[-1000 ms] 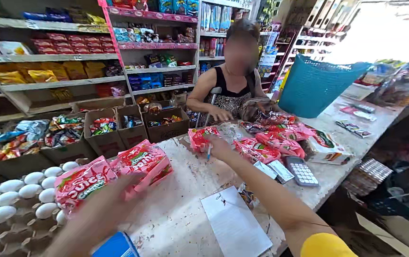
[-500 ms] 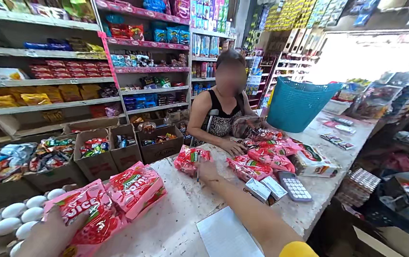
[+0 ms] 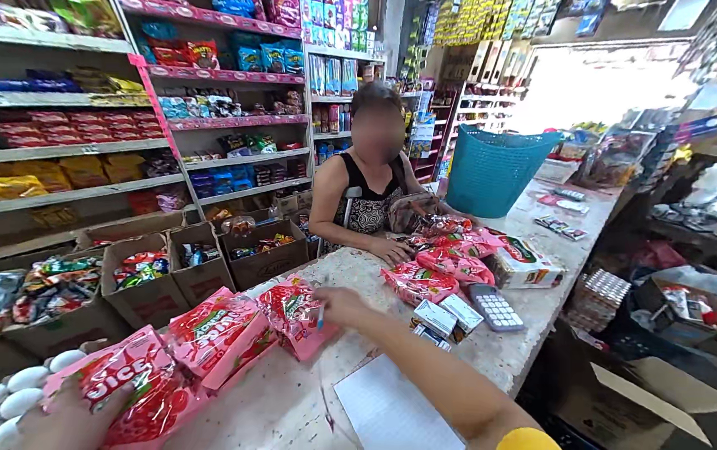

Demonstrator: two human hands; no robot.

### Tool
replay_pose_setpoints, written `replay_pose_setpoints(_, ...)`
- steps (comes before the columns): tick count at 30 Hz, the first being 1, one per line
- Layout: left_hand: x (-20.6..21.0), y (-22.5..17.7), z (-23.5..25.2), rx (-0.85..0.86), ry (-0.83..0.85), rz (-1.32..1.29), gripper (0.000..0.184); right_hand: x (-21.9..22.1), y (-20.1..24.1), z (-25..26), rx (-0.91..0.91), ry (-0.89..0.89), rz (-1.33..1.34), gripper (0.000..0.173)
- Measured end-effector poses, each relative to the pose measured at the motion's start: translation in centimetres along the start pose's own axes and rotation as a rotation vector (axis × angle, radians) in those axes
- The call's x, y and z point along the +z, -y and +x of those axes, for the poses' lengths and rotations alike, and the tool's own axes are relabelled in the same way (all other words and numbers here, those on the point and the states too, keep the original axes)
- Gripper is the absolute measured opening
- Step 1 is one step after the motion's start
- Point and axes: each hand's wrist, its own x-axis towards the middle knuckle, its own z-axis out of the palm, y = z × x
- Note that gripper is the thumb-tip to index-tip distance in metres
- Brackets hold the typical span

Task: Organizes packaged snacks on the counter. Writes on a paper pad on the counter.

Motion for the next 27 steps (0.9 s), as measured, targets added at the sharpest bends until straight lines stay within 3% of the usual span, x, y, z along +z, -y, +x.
replay_pose_setpoints(4, 0.3, -0.4, -0.2, -0.024, 0.004, 0.050, 0.087, -4.8, -7.3, -3.7, 0.603, 0.061, -0.392, 0.051)
replay_pose_setpoints(7, 0.5, -0.6, 0.0, -0.047, -0.003, 0.075, 0.089, -5.1, -12.7, -4.8, 0.757, 0.010, -0.436, 0.071)
replay_pose_setpoints(9, 0.7, -0.6, 0.2, -0.060, -0.008, 0.092, 0.089, -5.4, -14.2, -4.7, 0.740, -0.014, -0.438, 0.073)
replay_pose_setpoints(14, 1.1, -0.7, 0.6, -0.037, -0.027, 0.082, 0.086, -8.2, -12.9, -5.1, 0.602, 0.003, -0.463, 0.040)
replay_pose_setpoints(19, 0.8, -2.0, -0.2, -0.070, -0.026, 0.077, 0.084, -11.5, -11.4, -4.8, 0.467, -0.168, -0.402, 0.031)
replay_pose_setpoints(23, 0.9, -1.7, -0.4, -0.066, -0.030, 0.071, 0.084, -11.5, -4.9, -5.0, 0.176, -0.456, -0.259, 0.022)
replay_pose_setpoints(27, 0.8, -1.3, -0.5, 0.041, -0.030, 0.088, 0.085, -8.6, 3.9, -2.3, 0.203, -0.451, -0.188, 0.029)
